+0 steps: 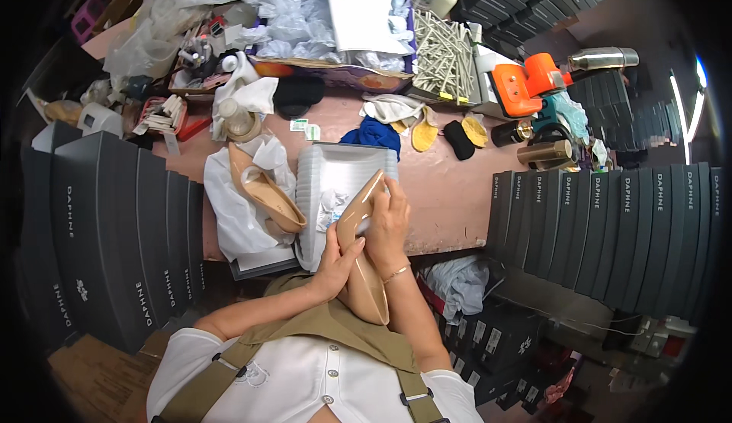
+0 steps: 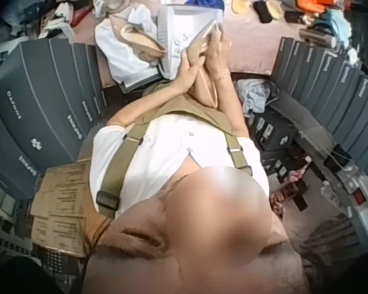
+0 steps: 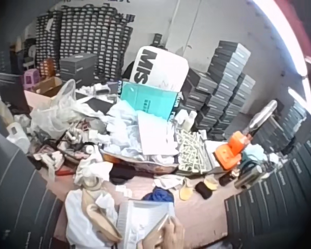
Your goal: Clean and wrap a pair of high-heeled shoes and place them into a shoe box.
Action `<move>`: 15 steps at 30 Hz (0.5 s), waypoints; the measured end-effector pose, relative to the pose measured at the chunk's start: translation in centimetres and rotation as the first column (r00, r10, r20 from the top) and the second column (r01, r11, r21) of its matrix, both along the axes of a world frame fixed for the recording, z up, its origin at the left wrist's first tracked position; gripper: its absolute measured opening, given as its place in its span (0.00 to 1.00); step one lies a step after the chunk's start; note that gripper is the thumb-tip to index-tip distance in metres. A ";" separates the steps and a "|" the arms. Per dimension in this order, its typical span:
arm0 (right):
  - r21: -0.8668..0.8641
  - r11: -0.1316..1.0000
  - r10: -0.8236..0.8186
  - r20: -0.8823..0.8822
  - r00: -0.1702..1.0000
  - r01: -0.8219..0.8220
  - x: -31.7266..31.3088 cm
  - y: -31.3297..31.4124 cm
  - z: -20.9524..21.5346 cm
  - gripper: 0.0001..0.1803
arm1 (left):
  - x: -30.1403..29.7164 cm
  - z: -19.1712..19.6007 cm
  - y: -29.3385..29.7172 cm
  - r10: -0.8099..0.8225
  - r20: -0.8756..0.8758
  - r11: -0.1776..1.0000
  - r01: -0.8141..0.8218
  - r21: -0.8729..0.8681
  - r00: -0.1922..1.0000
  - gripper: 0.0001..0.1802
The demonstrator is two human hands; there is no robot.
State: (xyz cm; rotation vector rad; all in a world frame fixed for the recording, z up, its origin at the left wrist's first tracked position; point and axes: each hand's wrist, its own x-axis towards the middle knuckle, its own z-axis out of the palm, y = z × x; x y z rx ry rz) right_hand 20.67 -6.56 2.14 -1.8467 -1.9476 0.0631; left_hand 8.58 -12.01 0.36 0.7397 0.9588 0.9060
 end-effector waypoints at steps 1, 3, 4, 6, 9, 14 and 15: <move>0.017 0.999 -0.051 0.010 0.999 0.051 -0.4 0.7 -0.7 0.25 | 0.2 0.1 0.1 0.008 -0.062 0.999 -0.005 0.042 0.998 0.30; -0.154 0.988 0.011 -0.035 0.999 -0.016 -0.1 1.2 -0.4 0.37 | 0.9 -0.9 -0.2 0.086 0.088 0.991 -0.076 -0.109 0.992 0.30; -0.222 0.972 0.052 -0.139 0.989 -0.082 -0.1 1.2 0.4 0.39 | 0.9 -1.0 -0.1 0.133 0.169 0.976 -0.100 -0.192 0.977 0.29; -0.280 0.879 0.198 -0.521 0.830 -0.386 1.1 1.8 3.0 0.44 | 0.2 -1.3 0.6 0.253 0.283 0.931 -0.153 -0.331 0.925 0.27; -0.430 0.842 -0.222 -0.828 0.516 -0.327 4.0 3.7 1.6 0.43 | -3.8 -1.4 2.7 0.275 0.262 0.937 -0.197 -0.287 0.925 0.23; -0.508 0.749 0.529 0.074 0.845 -0.425 0.2 3.8 -14.0 0.25 | -7.2 -0.6 3.0 0.261 0.347 0.895 -0.091 -0.437 0.901 0.24; -0.488 0.793 0.426 0.018 0.905 -0.364 -0.6 3.9 -13.4 0.23 | -7.4 -0.4 2.8 0.289 0.303 0.892 -0.141 -0.429 0.908 0.25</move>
